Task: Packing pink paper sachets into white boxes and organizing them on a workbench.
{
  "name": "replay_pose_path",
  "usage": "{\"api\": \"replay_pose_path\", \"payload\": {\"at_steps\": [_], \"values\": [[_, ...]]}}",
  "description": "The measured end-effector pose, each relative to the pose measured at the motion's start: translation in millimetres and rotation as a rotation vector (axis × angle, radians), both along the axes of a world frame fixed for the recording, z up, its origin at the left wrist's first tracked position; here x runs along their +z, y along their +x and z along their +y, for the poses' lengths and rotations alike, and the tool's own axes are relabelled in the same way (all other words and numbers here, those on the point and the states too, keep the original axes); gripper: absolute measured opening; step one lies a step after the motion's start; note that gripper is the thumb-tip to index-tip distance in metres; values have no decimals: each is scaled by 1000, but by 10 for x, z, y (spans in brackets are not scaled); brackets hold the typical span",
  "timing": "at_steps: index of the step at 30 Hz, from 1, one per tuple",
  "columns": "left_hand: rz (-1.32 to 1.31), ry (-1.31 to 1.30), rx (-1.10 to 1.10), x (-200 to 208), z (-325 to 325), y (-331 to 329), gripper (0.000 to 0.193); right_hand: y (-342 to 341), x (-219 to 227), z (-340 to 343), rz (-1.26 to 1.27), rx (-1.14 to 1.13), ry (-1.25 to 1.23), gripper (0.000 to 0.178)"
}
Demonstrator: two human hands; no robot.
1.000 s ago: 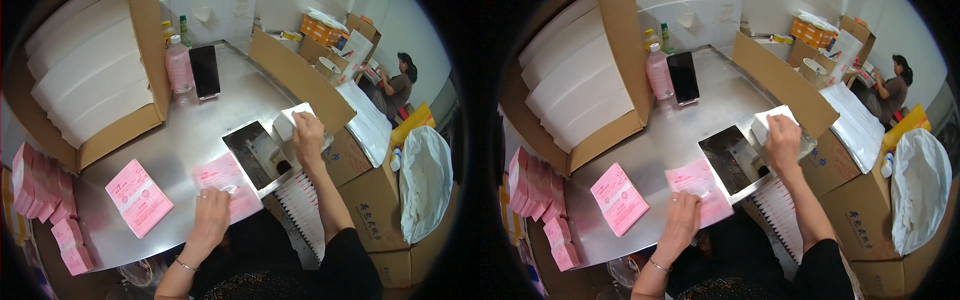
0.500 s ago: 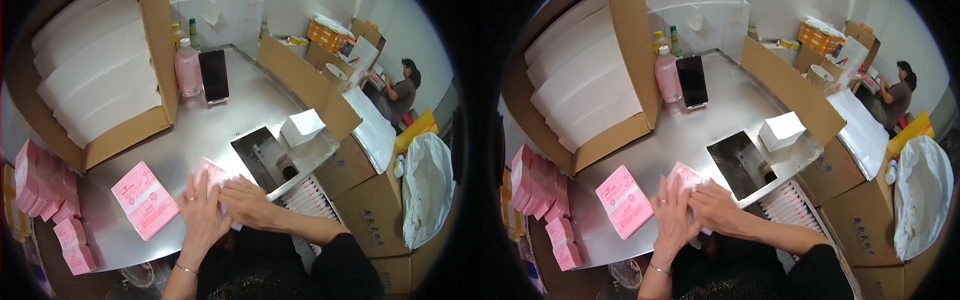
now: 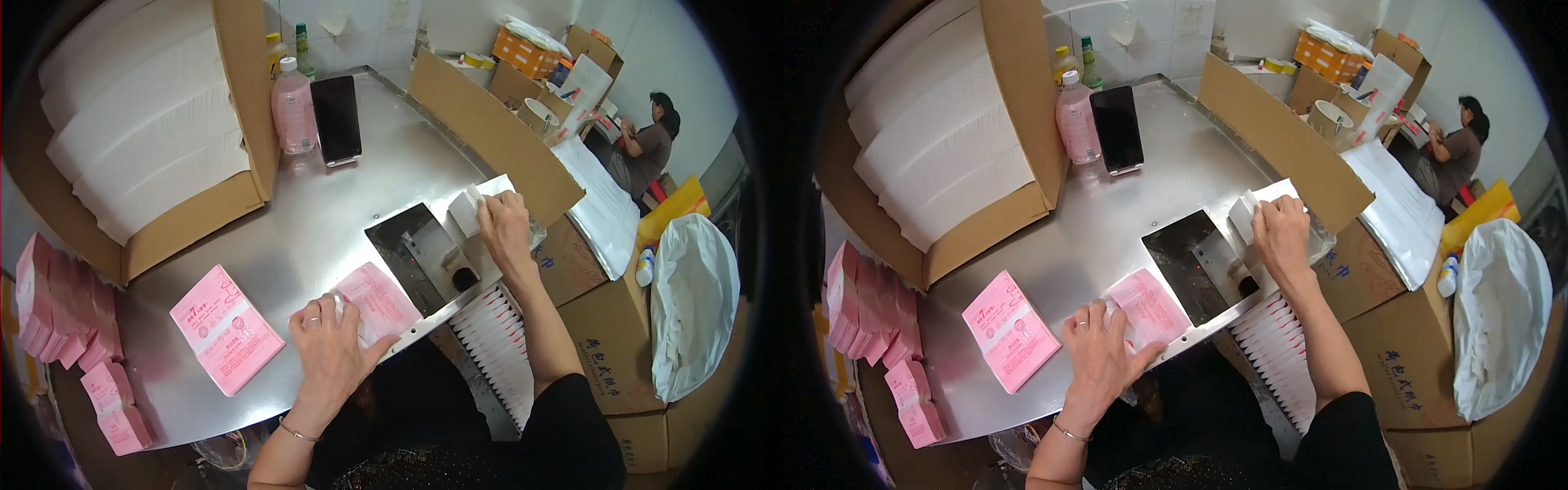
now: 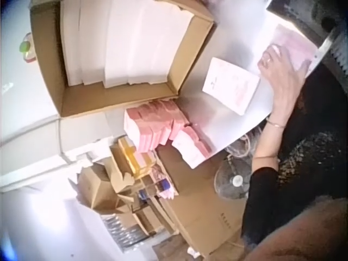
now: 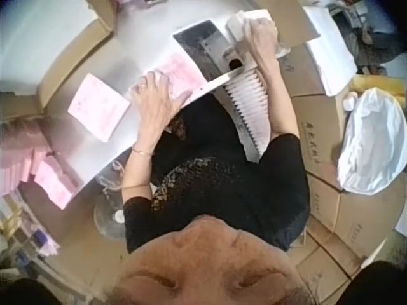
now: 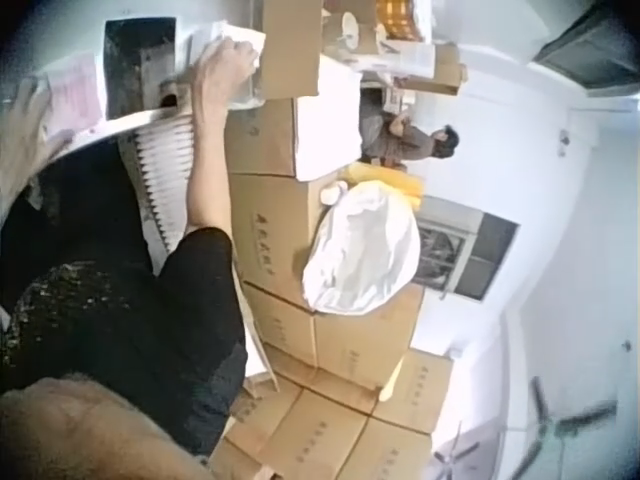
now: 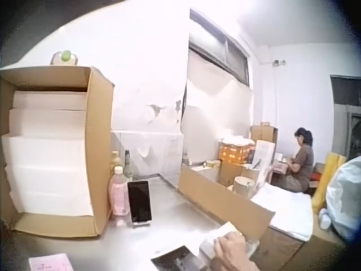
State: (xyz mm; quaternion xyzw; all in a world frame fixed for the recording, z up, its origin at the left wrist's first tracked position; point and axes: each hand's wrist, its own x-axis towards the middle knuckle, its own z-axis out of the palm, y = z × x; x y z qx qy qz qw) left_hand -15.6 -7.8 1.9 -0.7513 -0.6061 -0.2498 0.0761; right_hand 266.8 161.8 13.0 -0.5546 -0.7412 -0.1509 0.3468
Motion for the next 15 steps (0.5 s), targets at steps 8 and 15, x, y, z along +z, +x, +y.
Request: {"api": "replay_pose_path", "payload": {"at_steps": [8, 15], "values": [[-65, -66, -15, -118, -18, 53, 46, 38, 41, -23, 69, 25, -21, 16], [-47, -95, -11, -166, -30, 54, 35, 53, -43, -61, 23, 37, 207, 26]]}}
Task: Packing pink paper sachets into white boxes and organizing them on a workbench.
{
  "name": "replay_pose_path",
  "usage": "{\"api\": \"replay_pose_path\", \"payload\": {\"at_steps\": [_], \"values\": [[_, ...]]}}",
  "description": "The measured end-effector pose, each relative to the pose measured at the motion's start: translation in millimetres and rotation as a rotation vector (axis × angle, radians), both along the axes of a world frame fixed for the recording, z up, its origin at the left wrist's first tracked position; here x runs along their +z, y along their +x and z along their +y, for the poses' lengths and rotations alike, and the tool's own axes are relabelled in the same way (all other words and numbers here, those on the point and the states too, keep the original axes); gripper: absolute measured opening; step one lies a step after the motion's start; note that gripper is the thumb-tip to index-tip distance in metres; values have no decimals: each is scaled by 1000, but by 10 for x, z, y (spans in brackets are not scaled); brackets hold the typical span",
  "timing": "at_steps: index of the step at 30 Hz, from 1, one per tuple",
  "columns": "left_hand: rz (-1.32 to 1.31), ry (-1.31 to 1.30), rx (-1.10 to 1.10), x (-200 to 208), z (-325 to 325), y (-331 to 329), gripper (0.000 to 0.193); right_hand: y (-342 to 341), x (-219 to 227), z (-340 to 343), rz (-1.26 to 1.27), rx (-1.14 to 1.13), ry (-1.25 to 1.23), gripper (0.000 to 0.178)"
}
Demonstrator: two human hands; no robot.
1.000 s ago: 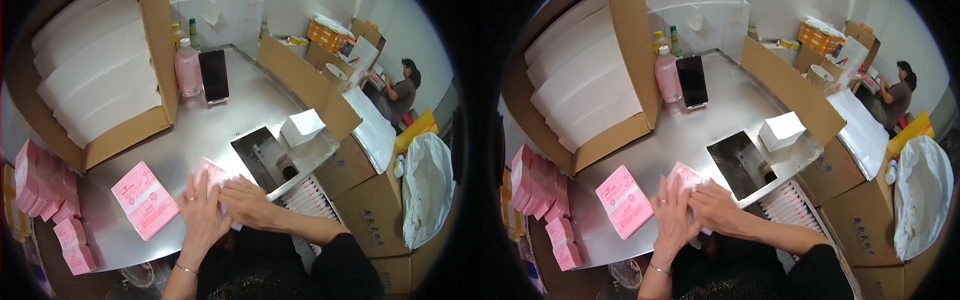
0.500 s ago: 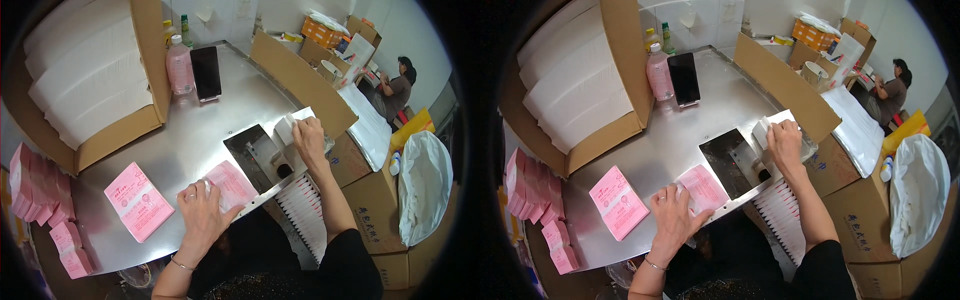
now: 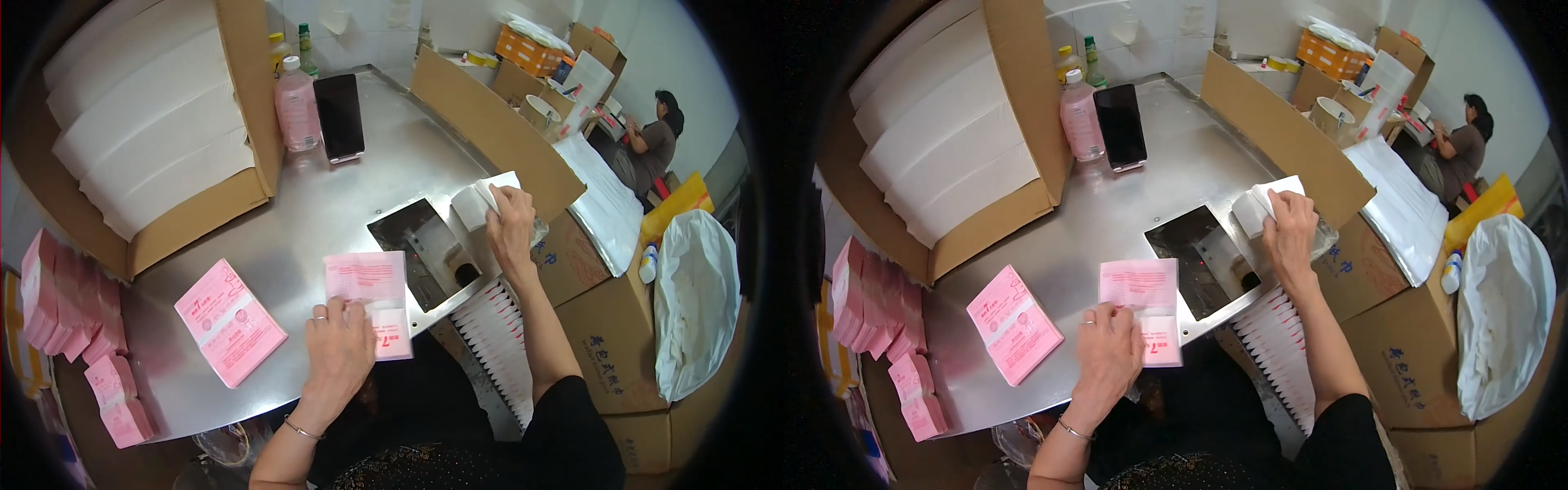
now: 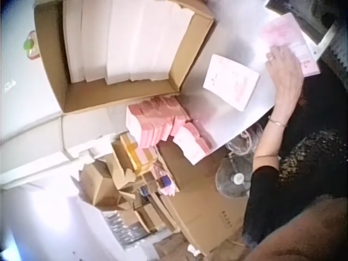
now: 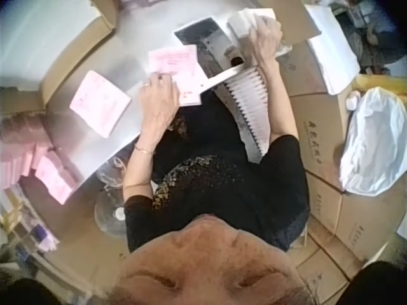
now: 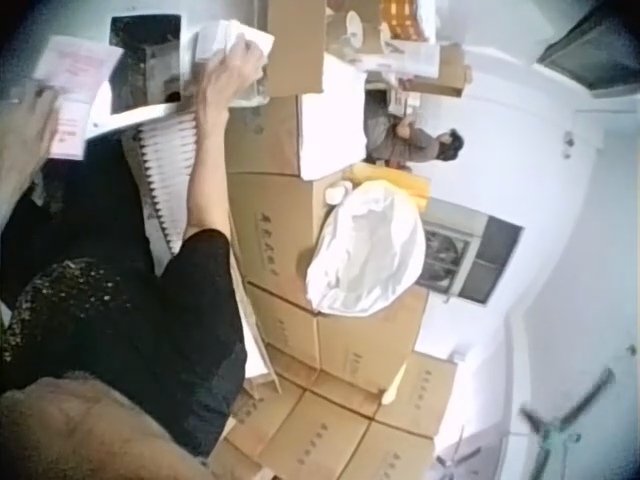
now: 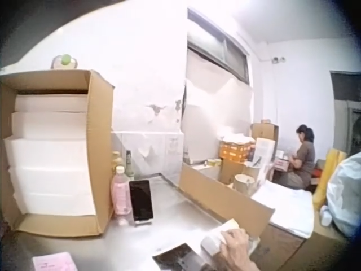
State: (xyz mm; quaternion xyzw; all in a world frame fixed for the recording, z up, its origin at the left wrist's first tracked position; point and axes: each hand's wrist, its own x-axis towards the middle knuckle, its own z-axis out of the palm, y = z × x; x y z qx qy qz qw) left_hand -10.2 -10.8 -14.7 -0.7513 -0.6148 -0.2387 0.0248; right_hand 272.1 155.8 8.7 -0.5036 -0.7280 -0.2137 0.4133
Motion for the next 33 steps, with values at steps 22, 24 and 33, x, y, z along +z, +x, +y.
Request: {"api": "replay_pose_path", "payload": {"at_steps": [22, 24, 33], "values": [[-249, -5, -176, 253, -382, -356, 26, -673, -596, -218, -530, 242, -722, 21], [-259, 132, -20, 175, -458, -614, 22, -657, -276, -384, -224, 200, -663, 12], [96, -33, 503, 161, -550, -1307, 31, -150, -15, 128, -243, -196, -122, 21]]}}
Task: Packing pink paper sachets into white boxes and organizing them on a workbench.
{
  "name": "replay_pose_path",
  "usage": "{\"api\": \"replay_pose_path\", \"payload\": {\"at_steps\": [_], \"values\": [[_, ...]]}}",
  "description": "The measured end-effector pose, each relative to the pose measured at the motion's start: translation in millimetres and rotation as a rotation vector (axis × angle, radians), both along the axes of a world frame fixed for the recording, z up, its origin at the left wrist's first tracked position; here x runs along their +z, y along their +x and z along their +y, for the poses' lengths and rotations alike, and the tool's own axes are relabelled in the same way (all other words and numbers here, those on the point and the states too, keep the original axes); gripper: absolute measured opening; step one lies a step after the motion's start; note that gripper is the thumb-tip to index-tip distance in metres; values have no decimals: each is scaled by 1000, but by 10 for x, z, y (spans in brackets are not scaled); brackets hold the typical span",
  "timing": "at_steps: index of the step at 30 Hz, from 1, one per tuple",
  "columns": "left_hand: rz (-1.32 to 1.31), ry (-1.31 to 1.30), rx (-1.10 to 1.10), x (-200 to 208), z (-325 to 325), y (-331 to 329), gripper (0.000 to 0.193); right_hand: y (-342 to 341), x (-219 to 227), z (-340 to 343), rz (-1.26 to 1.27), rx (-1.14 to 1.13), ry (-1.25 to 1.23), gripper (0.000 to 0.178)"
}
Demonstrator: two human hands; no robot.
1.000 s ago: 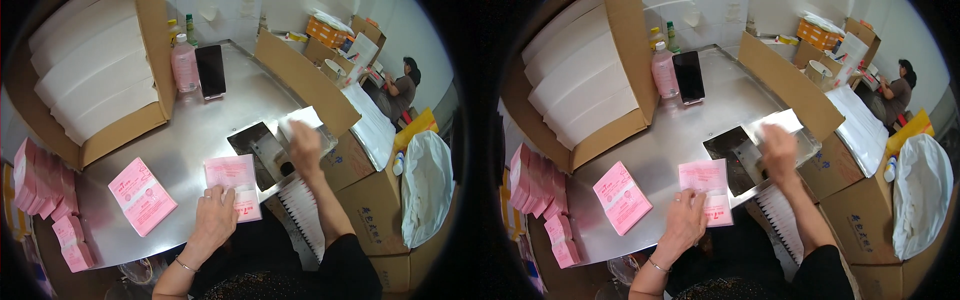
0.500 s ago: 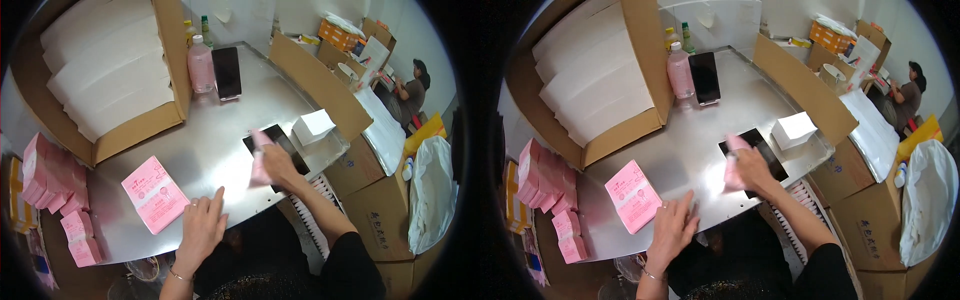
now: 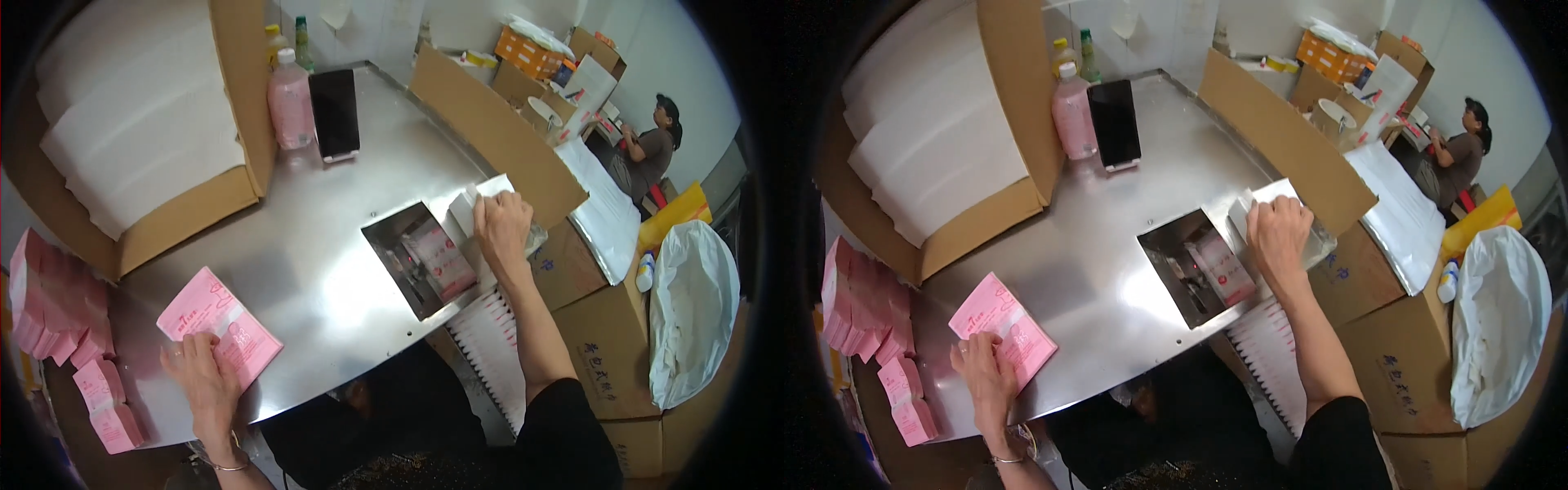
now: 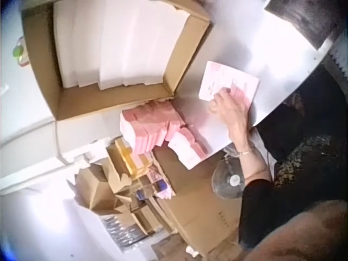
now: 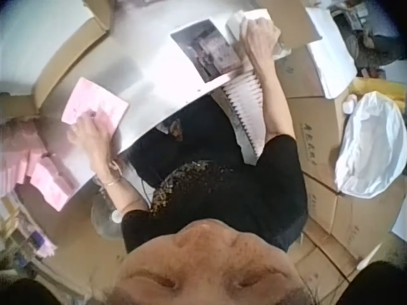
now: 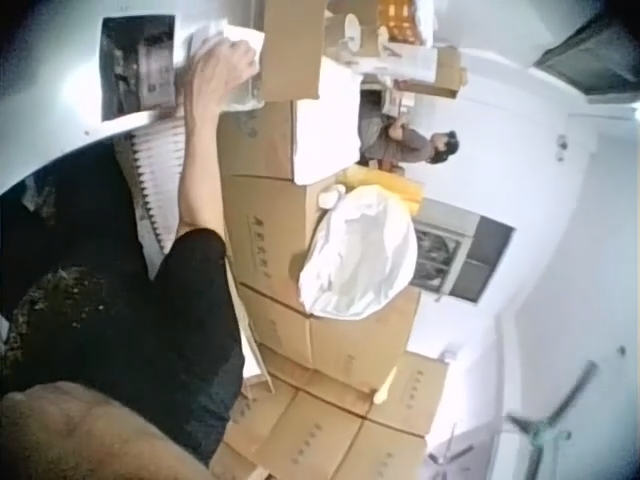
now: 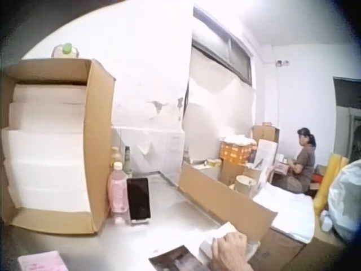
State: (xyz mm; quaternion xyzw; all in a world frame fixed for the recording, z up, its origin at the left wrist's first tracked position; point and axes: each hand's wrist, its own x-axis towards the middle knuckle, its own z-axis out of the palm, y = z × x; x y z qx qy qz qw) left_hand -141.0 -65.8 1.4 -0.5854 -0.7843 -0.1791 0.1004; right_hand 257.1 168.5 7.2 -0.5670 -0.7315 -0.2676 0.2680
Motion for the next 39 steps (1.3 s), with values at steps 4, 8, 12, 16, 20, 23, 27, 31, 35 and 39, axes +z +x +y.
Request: {"api": "replay_pose_path", "payload": {"at_steps": [4, 8, 12, 16, 20, 23, 27, 31, 35, 39], "values": [[-79, -1, -124, 113, 14, 103, 29, 27, 71, -38, 123, 42, -45, 23], [-138, 132, -230, 211, 96, 531, 35, 49, 51, -58, 243, 132, -112, 22], [-110, 107, -512, 71, 272, 1025, 48, 194, 34, -37, 220, 103, -137, 18], [-209, 4, -509, -91, 359, 1185, 53, 113, 19, -75, 199, 137, 12, 23], [-228, 73, -727, -257, 446, 1263, 55, -403, -121, -434, 161, 443, -78, 39], [-310, 95, -663, -148, 402, 1007, 61, -1049, 92, -1435, -17, 1097, -491, 38], [-212, 26, -479, -113, 420, 1212, 80, -1086, -302, -1220, -121, 713, -336, 30], [-243, 150, -345, -147, 555, 1315, 68, -1473, -199, -1153, -162, 775, -510, 21], [-147, 44, -567, -148, 481, 1121, 49, -843, -38, -984, 143, 777, -332, 38], [-93, 69, -507, -54, 567, 1248, 41, -305, 160, -255, 19, 152, 45, 35]]}}
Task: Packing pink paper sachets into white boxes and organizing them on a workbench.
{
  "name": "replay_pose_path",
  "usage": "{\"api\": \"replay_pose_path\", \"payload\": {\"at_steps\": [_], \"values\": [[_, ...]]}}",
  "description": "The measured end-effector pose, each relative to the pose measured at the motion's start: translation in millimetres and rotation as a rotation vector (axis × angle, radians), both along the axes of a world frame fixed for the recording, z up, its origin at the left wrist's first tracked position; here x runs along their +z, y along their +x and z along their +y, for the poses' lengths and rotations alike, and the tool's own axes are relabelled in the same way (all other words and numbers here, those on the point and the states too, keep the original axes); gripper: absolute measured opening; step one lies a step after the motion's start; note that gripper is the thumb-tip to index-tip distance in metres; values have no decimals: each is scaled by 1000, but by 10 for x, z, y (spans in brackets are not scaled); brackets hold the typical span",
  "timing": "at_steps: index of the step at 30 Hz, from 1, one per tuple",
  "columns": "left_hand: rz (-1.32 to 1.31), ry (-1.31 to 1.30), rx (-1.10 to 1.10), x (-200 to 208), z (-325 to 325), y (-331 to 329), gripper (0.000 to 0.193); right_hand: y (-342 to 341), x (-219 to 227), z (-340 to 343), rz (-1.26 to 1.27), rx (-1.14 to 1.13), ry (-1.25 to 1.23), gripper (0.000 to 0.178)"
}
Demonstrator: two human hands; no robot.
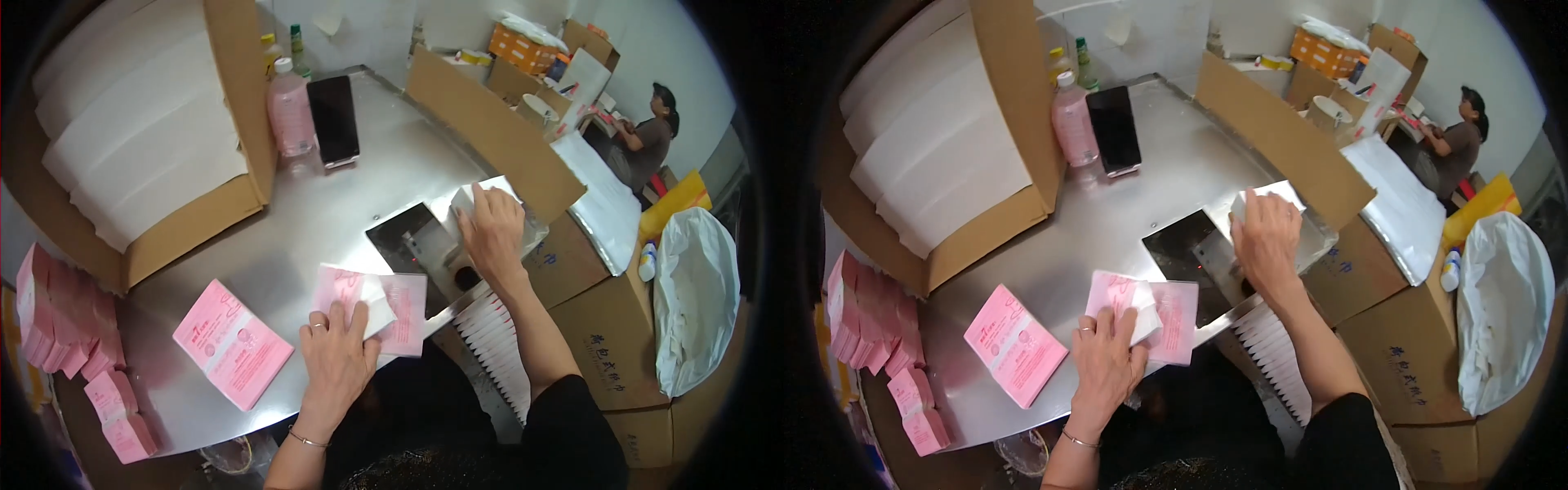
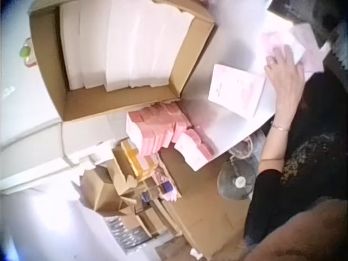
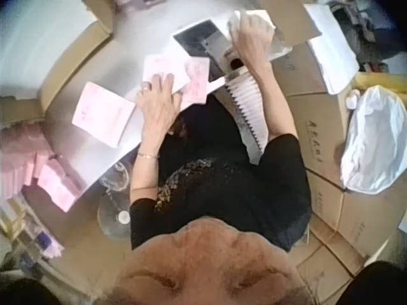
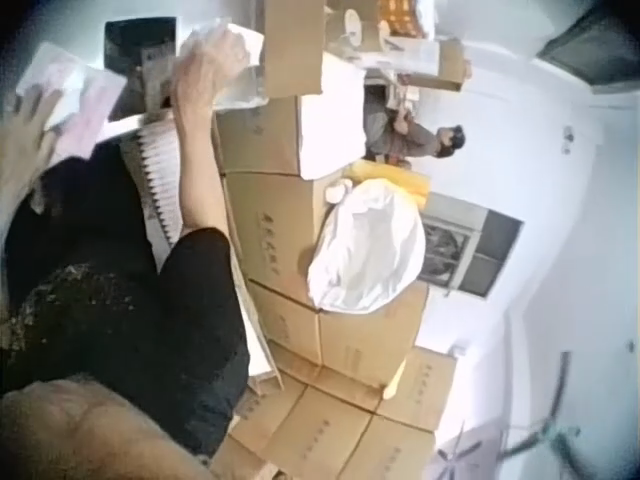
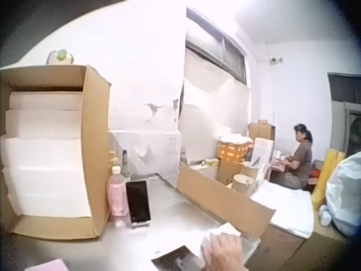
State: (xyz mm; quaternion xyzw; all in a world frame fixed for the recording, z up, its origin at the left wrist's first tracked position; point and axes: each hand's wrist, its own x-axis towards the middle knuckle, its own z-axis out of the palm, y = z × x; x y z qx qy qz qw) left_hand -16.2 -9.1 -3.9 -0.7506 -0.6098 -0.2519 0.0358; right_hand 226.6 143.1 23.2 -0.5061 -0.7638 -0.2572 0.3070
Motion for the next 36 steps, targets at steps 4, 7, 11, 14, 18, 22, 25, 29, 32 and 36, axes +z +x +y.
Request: {"api": "replay_pose_path", "payload": {"at_steps": [4, 7, 11, 14, 18, 22, 25, 29, 32, 36], "values": [[-4, -276, 19, 65, -89, 132, 50, 247, -219, 191, 14, -68, -63, 22], [7, -83, -45, 81, -20, 149, 53, 299, -156, 223, 82, -98, -125, 16], [-33, -1, -131, -97, 38, 87, 56, 270, -157, 209, 102, -89, -143, 17], [-61, -36, -117, -100, 19, 55, 61, 241, -165, 174, 90, -59, -139, 13], [-218, -103, -146, -123, 4, -20, 77, -42, 129, -280, 43, 482, -299, 43], [-318, -128, -206, -85, -7, -43, 90, -436, -147, -770, -78, 1002, -517, 50], [-232, -148, -115, -82, -50, -105, 96, -588, -334, -713, -72, 1027, -428, 41], [-207, -156, -41, -118, -109, -164, 101, -709, -347, -626, -205, 864, -320, 28], [-226, -84, -5, -99, -73, -63, 103, -908, -466, -646, 101, 918, -410, 13], [-102, 45, 87, -113, -101, -100, 89, -842, -257, -777, 258, 1133, -748, 13]]}}
